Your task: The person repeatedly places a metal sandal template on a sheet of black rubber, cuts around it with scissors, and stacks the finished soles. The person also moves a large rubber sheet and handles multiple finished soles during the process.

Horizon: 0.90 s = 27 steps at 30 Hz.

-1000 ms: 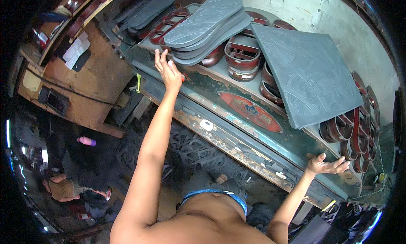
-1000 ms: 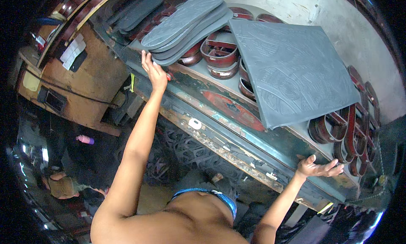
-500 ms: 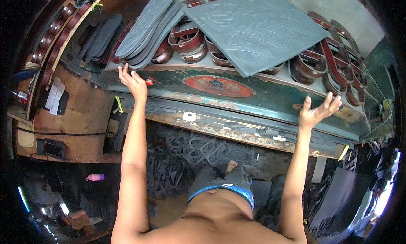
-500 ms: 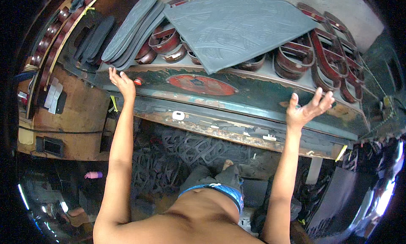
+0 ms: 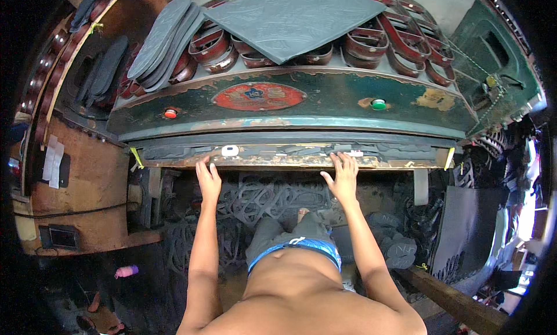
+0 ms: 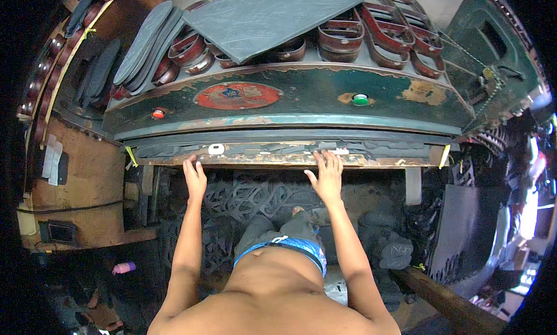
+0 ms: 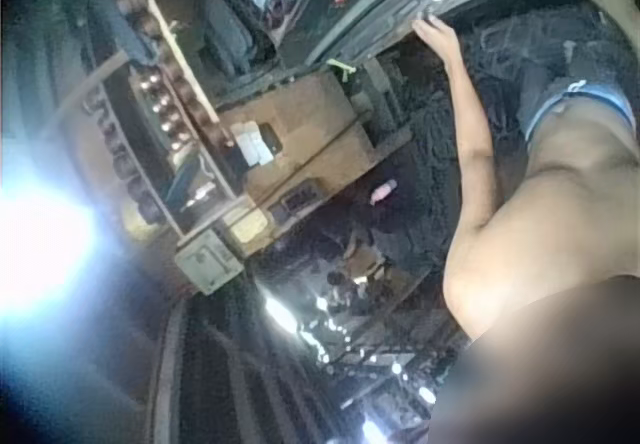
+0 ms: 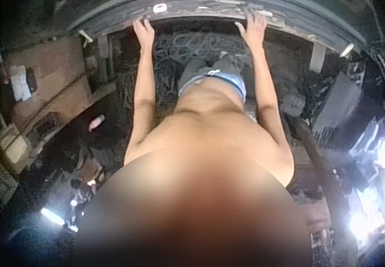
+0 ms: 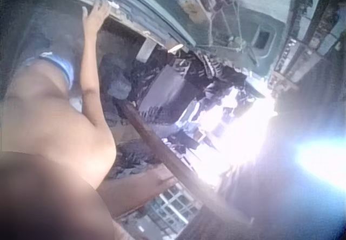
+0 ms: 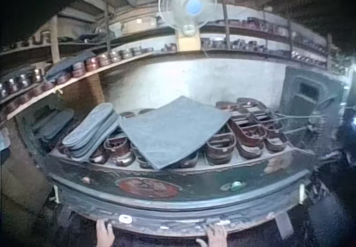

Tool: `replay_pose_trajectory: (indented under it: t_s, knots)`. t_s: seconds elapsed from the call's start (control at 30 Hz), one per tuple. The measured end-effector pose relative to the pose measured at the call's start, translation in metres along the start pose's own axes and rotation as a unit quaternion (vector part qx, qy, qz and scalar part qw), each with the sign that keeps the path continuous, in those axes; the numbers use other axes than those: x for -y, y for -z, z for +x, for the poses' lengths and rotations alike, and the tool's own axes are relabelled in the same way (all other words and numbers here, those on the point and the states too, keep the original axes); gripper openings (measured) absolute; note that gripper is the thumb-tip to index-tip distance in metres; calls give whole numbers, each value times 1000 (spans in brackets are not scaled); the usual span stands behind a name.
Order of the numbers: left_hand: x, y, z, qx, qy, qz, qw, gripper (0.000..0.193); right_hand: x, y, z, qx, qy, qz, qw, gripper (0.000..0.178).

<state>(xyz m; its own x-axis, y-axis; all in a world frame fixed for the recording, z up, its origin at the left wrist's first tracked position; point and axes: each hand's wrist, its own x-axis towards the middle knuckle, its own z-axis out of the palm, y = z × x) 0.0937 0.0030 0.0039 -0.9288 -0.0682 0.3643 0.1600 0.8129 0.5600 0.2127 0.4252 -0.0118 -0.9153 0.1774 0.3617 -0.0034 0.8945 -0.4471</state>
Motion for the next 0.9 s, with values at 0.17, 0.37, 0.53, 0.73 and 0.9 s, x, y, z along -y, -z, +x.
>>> replay_pose_trajectory:
  t_s: [0.17,0.37,0.53,0.73,0.9]
  knots:
    - [15,-18,-14,17,-67,82,994,35,2,1,12,-11,-11,15,1000,57]
    - [16,-22,0,50,-44,172,983,37,8,-1,14,17,-35,-27,999,58]
    - [12,-18,8,110,4,188,976,37,9,-4,19,59,-46,-110,991,62]
    - [6,-9,29,195,34,170,965,38,20,-10,23,79,-75,-165,980,66]
    - [2,-5,34,211,30,185,959,39,24,-15,25,100,-116,-195,969,75]
